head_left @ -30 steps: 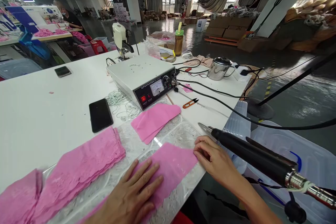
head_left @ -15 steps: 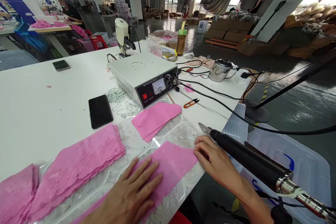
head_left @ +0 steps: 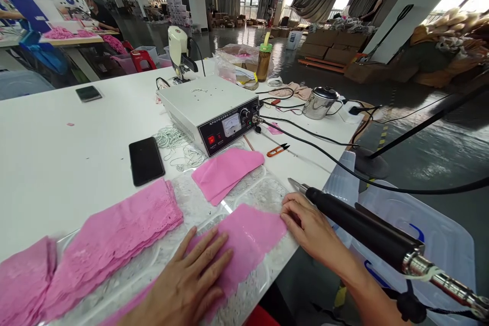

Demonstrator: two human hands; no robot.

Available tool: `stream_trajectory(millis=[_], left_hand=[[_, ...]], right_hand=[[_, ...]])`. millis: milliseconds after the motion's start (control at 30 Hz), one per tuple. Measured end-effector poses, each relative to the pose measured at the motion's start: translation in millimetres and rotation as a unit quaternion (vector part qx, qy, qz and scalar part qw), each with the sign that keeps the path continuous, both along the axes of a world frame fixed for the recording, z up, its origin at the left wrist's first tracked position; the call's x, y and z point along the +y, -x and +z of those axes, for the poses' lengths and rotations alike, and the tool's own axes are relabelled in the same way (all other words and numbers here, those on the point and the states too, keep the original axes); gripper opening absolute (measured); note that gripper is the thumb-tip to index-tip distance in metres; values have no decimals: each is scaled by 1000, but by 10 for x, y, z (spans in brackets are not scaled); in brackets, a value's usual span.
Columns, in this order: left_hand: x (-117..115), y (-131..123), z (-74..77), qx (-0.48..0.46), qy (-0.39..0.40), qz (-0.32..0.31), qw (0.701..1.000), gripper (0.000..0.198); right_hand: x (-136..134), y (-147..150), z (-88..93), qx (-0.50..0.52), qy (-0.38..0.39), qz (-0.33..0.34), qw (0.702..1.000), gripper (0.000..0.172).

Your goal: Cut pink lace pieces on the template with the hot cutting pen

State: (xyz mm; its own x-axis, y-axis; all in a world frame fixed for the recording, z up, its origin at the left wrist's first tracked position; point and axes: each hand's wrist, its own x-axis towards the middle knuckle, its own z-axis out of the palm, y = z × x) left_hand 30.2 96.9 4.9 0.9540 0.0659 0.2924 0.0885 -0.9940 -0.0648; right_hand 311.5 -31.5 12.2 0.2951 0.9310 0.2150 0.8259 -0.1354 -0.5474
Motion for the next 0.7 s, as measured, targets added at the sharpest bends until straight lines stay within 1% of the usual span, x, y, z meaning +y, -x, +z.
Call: stream_trajectory(millis=[133,433,567,700], left_hand=[[5,3,2,-7,-5,0,1000,40],[4,-1,-9,-16,-13,-2,1000,39],[9,-17,-3,-50,-14,-9,999,37],[28,-19,73,-29,-38,-25,999,36]], right_hand=[[0,-5,-7,-1,5,-1,1000,18],[28,-5,-65,-1,-24,-22,999,18],[-13,-20,-113,11,-54,-33,998,13],[-132,-11,-179,21,-120,-31,992,13]])
